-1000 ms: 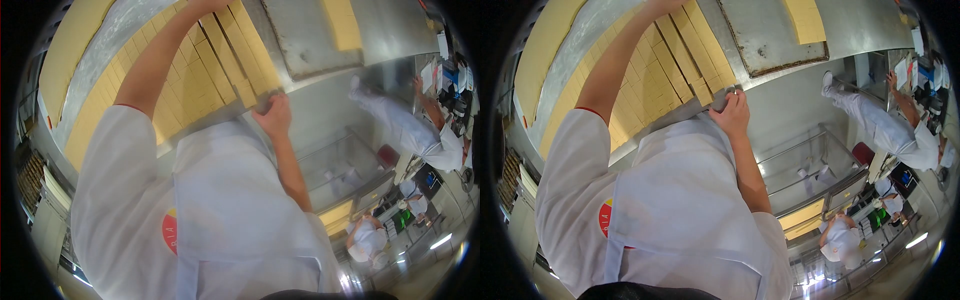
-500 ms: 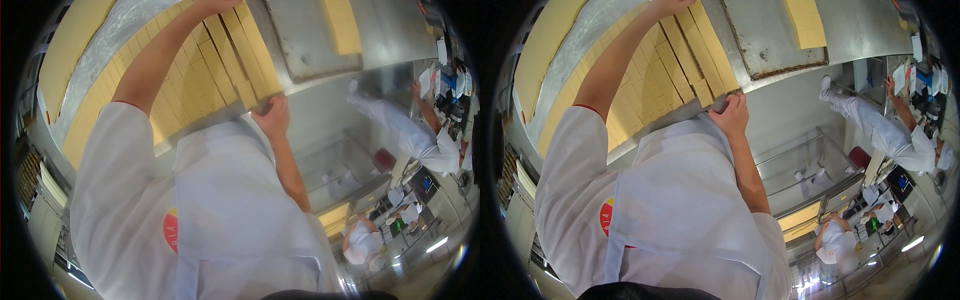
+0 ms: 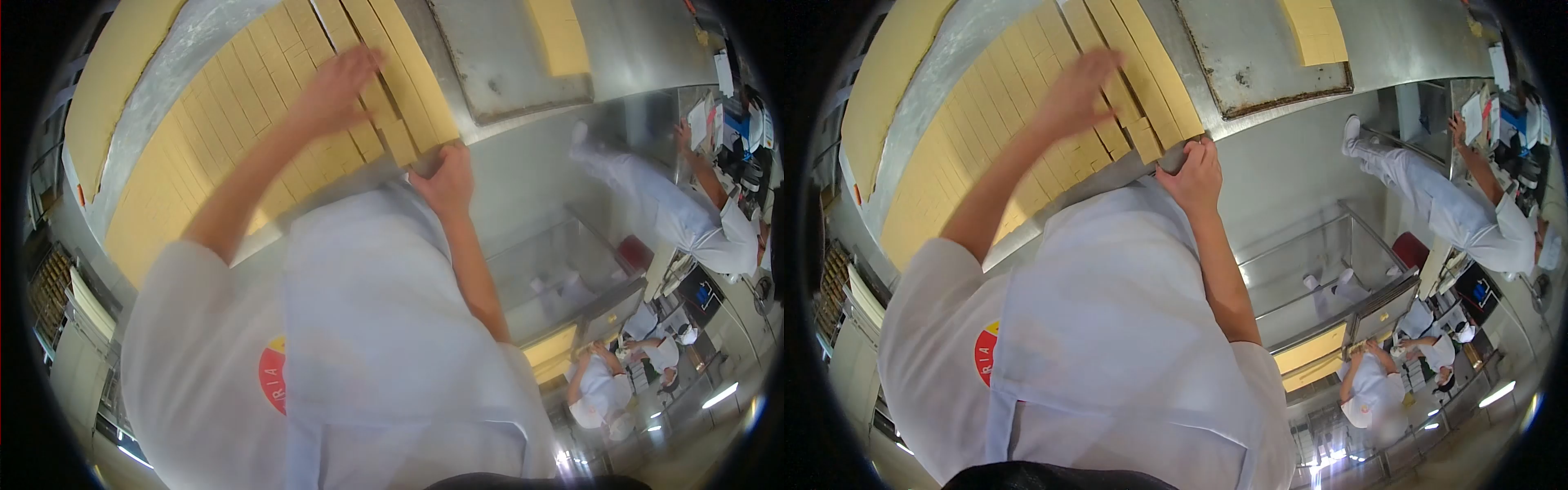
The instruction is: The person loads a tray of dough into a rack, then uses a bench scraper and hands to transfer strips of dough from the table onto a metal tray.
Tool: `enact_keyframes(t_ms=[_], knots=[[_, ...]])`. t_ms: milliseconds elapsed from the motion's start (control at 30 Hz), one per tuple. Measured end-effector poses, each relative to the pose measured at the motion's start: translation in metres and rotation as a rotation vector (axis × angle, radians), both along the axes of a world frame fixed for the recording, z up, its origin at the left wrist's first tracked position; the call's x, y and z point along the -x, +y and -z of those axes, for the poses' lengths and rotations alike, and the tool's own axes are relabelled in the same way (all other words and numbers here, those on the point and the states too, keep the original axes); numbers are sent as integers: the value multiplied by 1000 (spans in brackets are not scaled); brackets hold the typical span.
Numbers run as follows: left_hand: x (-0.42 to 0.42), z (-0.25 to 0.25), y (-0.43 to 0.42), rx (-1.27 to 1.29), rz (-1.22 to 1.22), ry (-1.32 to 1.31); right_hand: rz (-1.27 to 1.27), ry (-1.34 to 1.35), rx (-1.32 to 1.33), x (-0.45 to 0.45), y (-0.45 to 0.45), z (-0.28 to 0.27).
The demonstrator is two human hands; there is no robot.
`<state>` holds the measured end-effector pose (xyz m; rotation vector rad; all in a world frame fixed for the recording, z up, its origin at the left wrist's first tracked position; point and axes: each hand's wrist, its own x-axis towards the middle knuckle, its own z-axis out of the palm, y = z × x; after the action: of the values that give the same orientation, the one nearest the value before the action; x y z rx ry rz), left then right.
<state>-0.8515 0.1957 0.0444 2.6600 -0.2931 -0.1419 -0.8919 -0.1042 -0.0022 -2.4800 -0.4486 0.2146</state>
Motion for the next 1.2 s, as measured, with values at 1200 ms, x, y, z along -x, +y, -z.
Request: enact_keyframes(t_ms=[1200], knots=[[77,11,-160,-138,-350,-53,-222,-82,-72,-12,-45,-2]])
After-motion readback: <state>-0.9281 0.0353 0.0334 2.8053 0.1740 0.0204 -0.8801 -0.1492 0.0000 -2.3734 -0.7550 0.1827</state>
